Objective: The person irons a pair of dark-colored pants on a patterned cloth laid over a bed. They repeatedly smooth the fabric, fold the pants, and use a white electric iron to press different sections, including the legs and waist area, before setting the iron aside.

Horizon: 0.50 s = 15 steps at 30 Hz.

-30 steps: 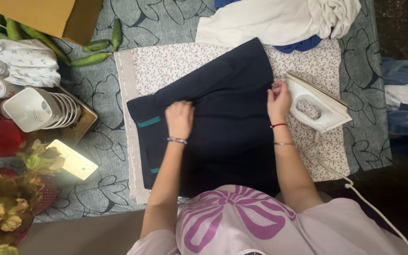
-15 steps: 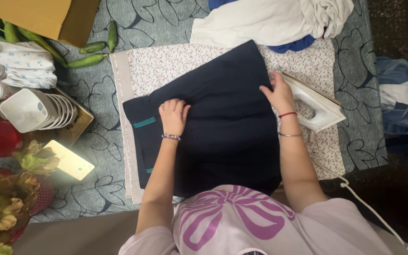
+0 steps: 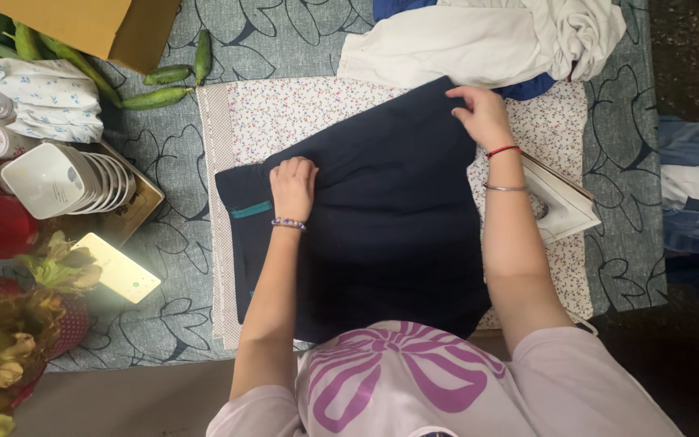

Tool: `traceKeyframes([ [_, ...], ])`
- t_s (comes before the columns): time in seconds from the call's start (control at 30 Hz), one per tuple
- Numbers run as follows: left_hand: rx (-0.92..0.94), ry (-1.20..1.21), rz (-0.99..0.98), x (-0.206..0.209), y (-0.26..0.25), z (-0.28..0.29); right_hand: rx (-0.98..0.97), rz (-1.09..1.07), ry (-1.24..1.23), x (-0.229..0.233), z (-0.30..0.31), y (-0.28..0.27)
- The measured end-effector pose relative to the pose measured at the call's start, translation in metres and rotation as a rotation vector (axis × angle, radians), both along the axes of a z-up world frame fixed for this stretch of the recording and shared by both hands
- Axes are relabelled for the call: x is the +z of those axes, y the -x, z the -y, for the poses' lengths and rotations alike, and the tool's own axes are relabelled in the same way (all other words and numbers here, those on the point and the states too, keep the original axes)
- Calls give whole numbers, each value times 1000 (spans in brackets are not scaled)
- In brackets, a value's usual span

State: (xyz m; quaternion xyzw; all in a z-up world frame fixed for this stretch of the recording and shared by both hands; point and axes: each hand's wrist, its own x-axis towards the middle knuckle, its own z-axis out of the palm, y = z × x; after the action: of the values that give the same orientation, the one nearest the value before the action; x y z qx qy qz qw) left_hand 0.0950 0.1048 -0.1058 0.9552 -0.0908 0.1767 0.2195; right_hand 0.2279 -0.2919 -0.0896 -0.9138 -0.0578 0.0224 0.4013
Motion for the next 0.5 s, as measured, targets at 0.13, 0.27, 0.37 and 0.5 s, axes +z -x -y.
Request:
traceKeyframes([
  [0.13, 113, -17, -74, -2, 1, -12, -40, -27, 101, 11, -6, 0],
  [0.27, 2, 31, -37, -3, 9, -17, 14, 20, -121, -4, -8, -7],
  [0.37, -16, 28, -54, -7, 9, -17, -28, 186, 60, -14, -13, -12],
  [0.5, -45, 83, -43, -6, 8, -17, -23, 229, 37, -10, -10, -10],
])
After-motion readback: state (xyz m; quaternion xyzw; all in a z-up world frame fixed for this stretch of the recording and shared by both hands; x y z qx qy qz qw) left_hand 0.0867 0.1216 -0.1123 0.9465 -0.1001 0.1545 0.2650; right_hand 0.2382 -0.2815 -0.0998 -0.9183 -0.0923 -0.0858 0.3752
